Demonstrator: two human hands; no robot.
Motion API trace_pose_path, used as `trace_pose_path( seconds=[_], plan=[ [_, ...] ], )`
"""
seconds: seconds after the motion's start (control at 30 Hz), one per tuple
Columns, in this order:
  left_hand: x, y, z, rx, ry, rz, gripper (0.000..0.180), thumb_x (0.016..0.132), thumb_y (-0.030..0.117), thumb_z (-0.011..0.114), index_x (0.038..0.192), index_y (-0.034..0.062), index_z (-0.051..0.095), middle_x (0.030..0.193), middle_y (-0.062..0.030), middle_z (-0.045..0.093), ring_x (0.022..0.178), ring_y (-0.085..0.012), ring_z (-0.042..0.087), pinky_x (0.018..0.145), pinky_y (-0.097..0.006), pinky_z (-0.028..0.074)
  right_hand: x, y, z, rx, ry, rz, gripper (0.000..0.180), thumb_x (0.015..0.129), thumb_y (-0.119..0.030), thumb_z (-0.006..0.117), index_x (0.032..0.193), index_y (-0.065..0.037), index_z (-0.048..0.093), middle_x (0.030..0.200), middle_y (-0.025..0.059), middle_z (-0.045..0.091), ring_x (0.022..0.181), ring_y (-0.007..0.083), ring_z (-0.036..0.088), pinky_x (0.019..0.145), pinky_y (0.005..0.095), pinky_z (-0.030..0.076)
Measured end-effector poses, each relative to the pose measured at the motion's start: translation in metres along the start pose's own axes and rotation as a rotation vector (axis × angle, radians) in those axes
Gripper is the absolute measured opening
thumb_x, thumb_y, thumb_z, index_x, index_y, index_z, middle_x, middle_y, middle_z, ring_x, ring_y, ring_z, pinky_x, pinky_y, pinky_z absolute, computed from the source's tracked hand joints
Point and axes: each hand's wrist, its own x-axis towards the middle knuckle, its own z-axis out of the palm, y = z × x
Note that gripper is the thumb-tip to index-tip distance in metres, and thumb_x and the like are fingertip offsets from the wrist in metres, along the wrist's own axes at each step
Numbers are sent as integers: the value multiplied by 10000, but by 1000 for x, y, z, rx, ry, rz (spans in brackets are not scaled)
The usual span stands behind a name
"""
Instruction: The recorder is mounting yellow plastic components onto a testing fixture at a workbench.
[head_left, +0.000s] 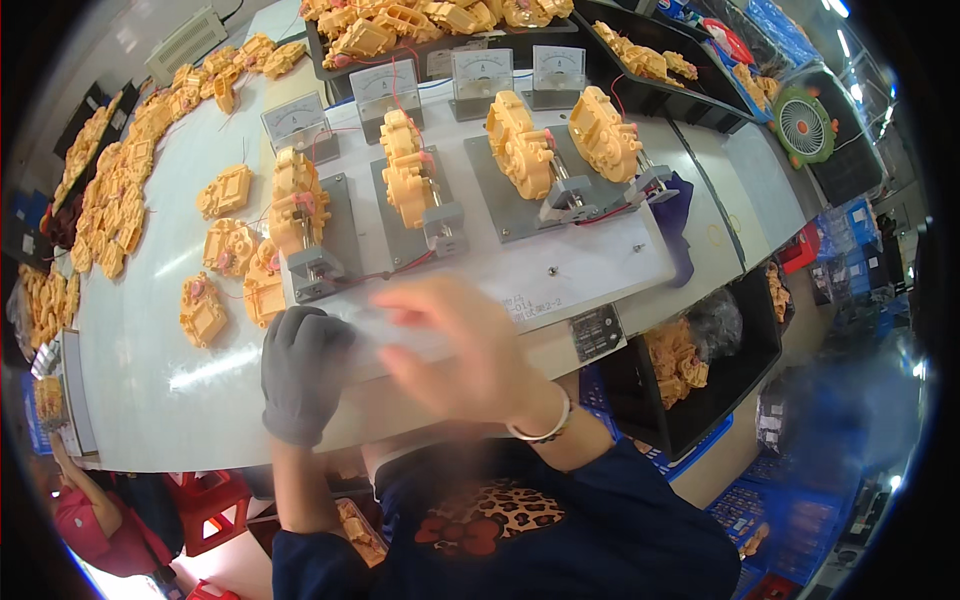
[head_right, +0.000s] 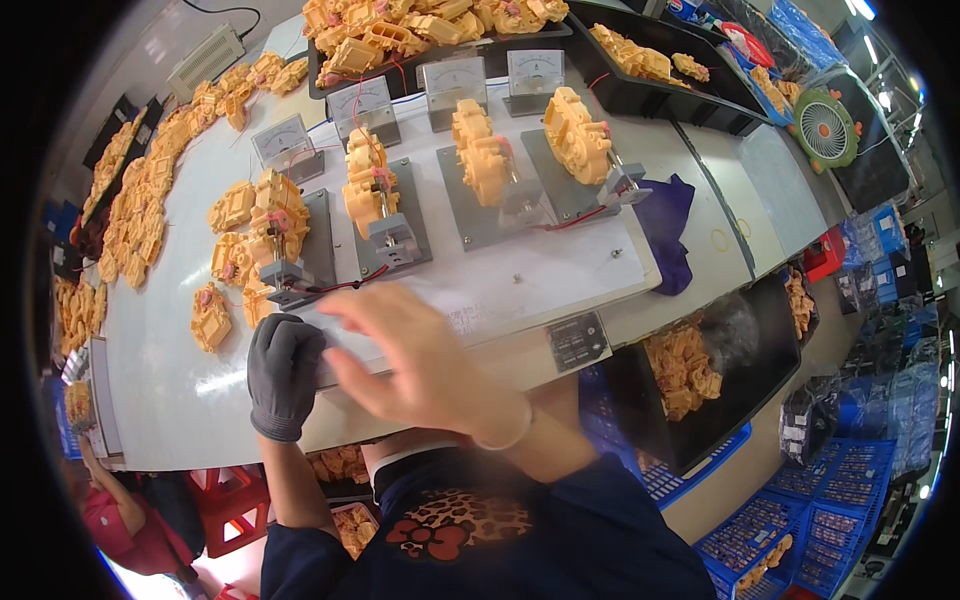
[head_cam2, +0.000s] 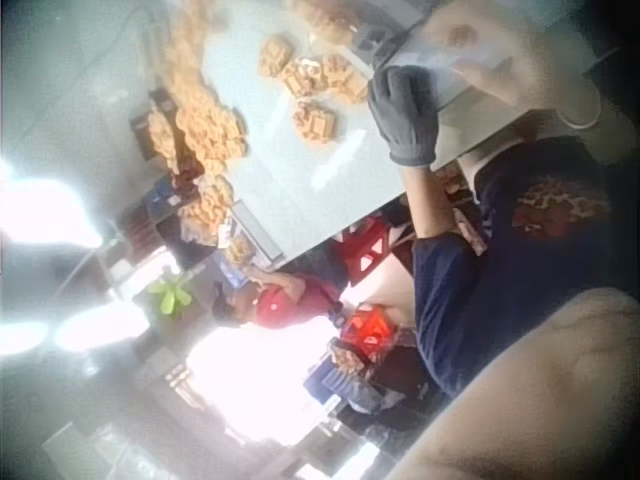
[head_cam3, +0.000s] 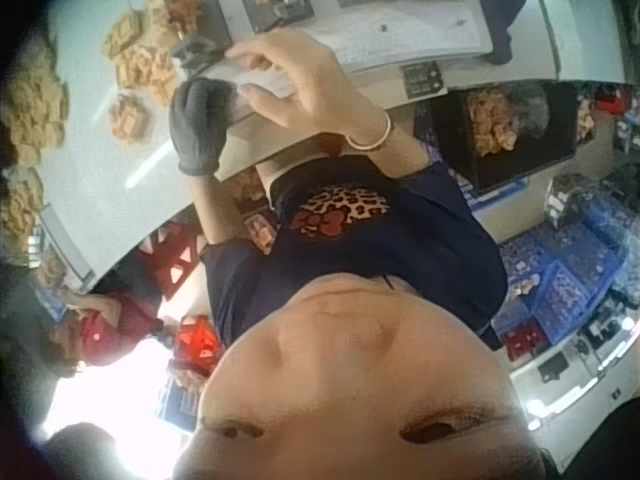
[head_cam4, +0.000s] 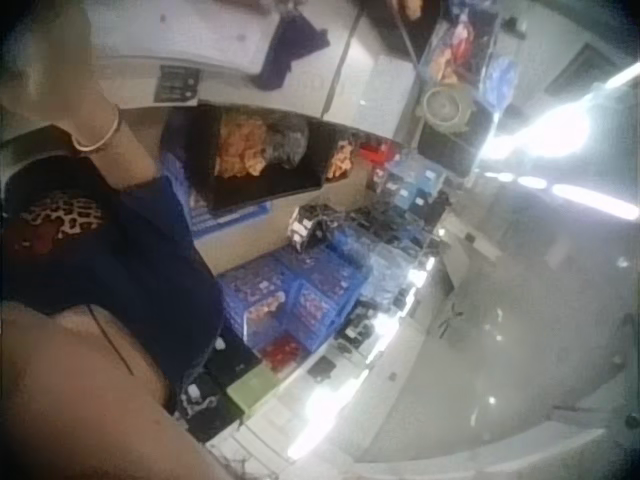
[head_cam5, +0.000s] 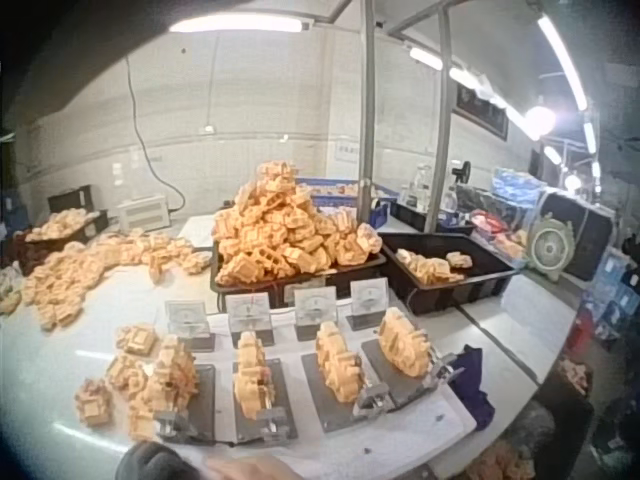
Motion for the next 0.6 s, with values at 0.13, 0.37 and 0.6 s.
trace_pose_path(
  seconds=[0.13, 0.37, 0.6],
  plan=[
    [23, -6, -25, -126, 135, -279, 101, 905, 34, 560, 977, 16, 629, 925, -86, 628, 841, -207, 609, 770, -292, 473, 14, 3, 39, 16, 9, -6, 581, 776, -93, 699, 1308, -22, 474, 1145, 163, 577, 994, 299, 594, 849, 371, 484],
    [117, -36, -44, 33, -308, -225, 463, 959, 469, 523, 1161, 60, 601, 964, -97, 648, 864, -190, 625, 789, -340, 481, 13, 18, 53, 136, -78, -193, 633, 701, -24, 610, 1303, 9, 420, 1037, 213, 546, 944, 410, 530, 817, 481, 450],
    [95, 164, -32, -598, -114, 269, 273, 923, 216, 613, 1124, 33, 633, 1052, -126, 675, 946, -248, 643, 815, -366, 504, 0, 11, 59, -58, 157, -161, 603, 769, -122, 640, 1315, 27, 430, 928, 168, 546, 840, 359, 557, 761, 450, 462]
  ],
)
